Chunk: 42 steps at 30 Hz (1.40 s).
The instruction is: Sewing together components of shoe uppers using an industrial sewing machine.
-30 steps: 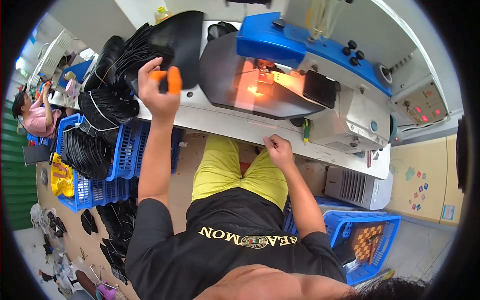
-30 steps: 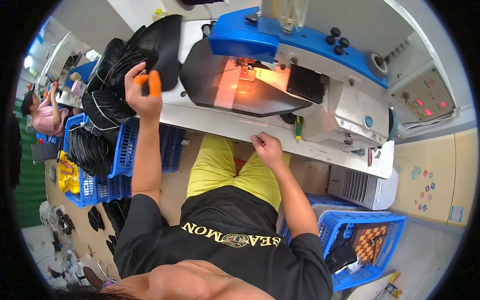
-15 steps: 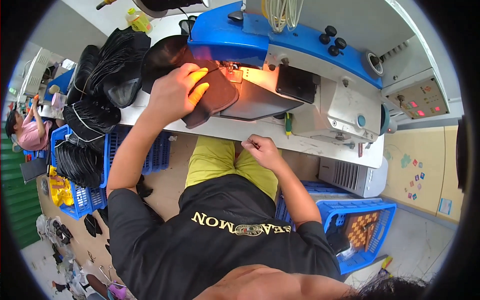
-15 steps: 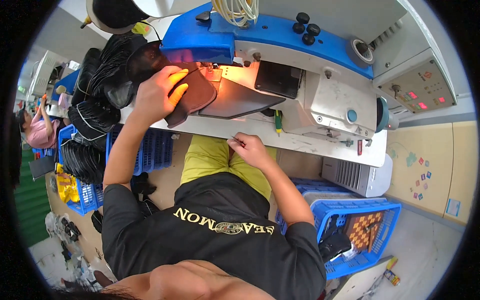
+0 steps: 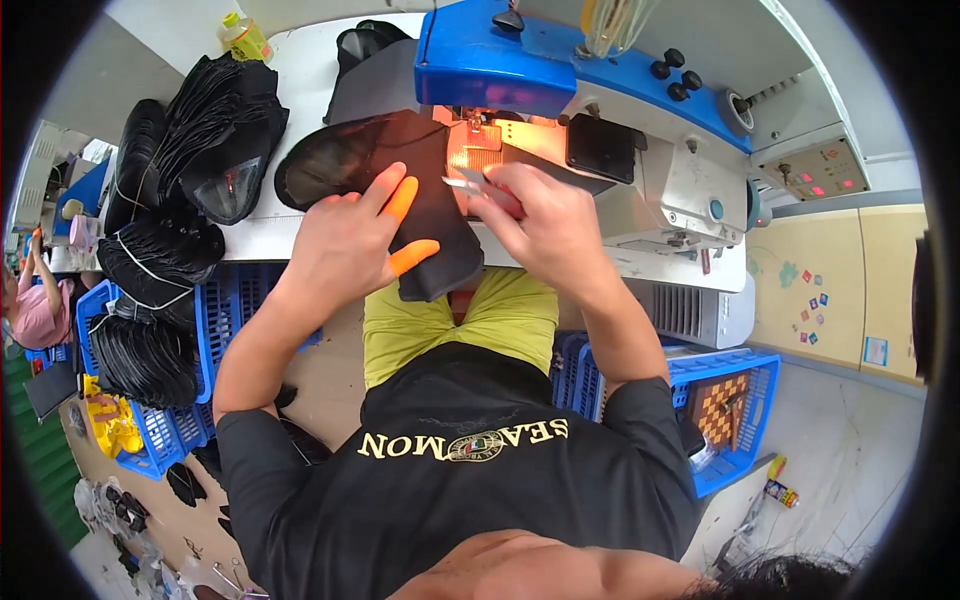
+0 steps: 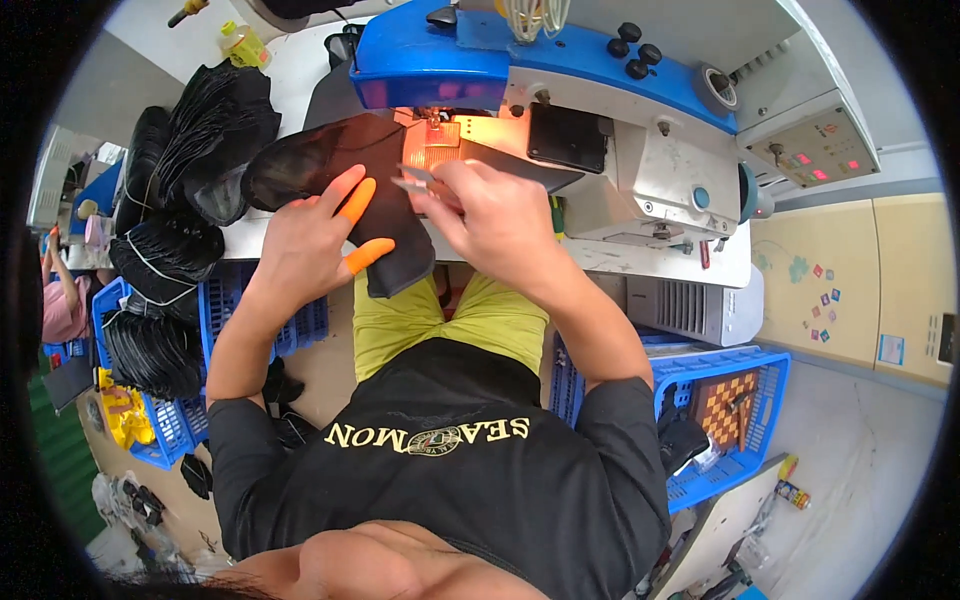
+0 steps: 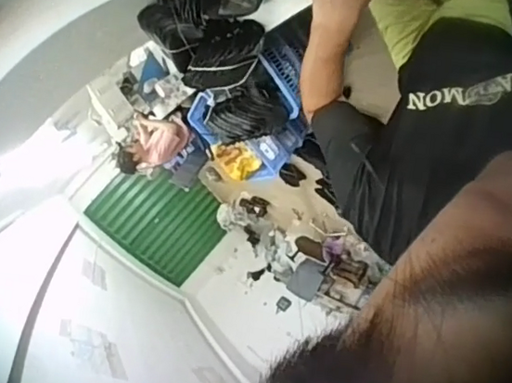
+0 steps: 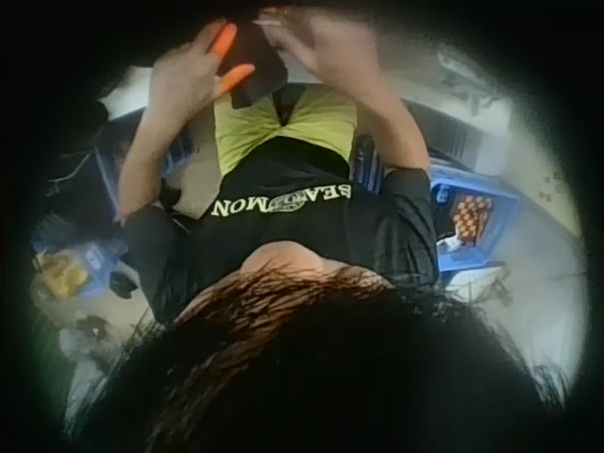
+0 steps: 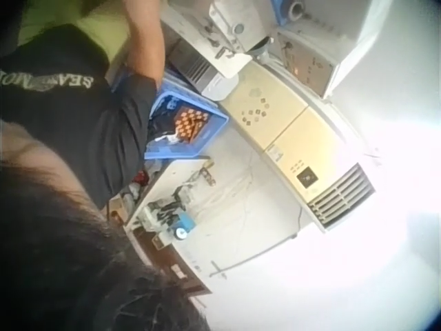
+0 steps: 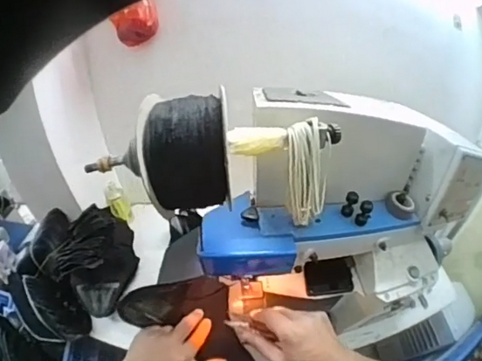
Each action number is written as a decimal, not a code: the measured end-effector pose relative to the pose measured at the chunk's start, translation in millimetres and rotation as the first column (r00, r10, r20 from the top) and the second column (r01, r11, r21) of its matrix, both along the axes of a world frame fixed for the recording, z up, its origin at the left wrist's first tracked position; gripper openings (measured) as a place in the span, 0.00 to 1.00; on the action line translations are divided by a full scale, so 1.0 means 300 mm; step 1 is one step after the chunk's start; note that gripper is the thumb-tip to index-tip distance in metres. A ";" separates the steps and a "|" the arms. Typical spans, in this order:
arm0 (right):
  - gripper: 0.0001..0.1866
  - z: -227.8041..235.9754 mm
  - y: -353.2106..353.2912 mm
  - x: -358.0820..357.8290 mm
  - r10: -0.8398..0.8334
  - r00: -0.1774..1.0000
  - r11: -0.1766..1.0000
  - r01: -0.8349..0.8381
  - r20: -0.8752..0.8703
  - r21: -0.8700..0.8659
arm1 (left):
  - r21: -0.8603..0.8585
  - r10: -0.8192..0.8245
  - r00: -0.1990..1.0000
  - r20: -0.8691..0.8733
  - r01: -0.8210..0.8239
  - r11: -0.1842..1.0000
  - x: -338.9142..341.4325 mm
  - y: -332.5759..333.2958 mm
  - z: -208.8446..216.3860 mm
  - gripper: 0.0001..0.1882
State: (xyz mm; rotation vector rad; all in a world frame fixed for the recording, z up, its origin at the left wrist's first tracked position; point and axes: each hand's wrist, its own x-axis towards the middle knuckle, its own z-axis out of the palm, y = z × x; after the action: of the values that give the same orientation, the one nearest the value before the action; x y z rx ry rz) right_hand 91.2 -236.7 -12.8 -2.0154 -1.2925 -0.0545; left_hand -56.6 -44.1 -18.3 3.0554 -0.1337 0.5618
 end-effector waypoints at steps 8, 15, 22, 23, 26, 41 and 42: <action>0.10 -0.037 0.103 0.031 -0.160 0.926 0.968 0.214 0.342 -0.129 | 0.125 0.139 0.989 0.049 -0.144 0.982 0.002 -0.042 -0.008 0.30; 0.10 -0.045 0.109 0.058 -0.211 0.924 0.953 0.267 0.320 -0.144 | 0.118 0.171 0.983 0.069 -0.179 0.977 0.050 -0.052 -0.023 0.30; 0.13 -0.037 0.074 0.062 -0.180 0.938 0.951 0.243 0.297 -0.189 | 0.089 0.213 0.968 0.130 -0.225 0.970 0.062 -0.049 -0.026 0.28; 0.12 -0.048 0.054 0.057 -0.171 0.960 0.979 0.191 0.222 -0.072 | 0.109 0.247 0.960 0.130 -0.261 0.959 0.069 -0.042 -0.028 0.28; 0.12 -0.031 0.008 0.036 -0.141 0.978 0.990 0.139 0.151 0.028 | 0.140 0.311 0.938 0.151 -0.332 0.933 0.125 -0.008 -0.024 0.25; 0.12 -0.054 0.051 0.076 -0.141 0.941 0.984 0.169 0.308 -0.064 | -0.276 -0.194 0.981 0.027 0.194 0.941 0.193 0.106 -0.016 0.17; 0.12 -0.049 0.055 0.078 -0.146 0.939 0.980 0.180 0.312 -0.082 | -0.277 -0.216 0.976 0.020 0.213 0.937 0.204 0.121 -0.016 0.17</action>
State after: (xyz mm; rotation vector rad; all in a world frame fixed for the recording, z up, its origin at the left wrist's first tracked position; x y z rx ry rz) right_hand 114.6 -220.3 -27.5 -2.2726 -1.3333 -0.3956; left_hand 4.7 -8.0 -23.2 2.7251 -0.3513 0.5013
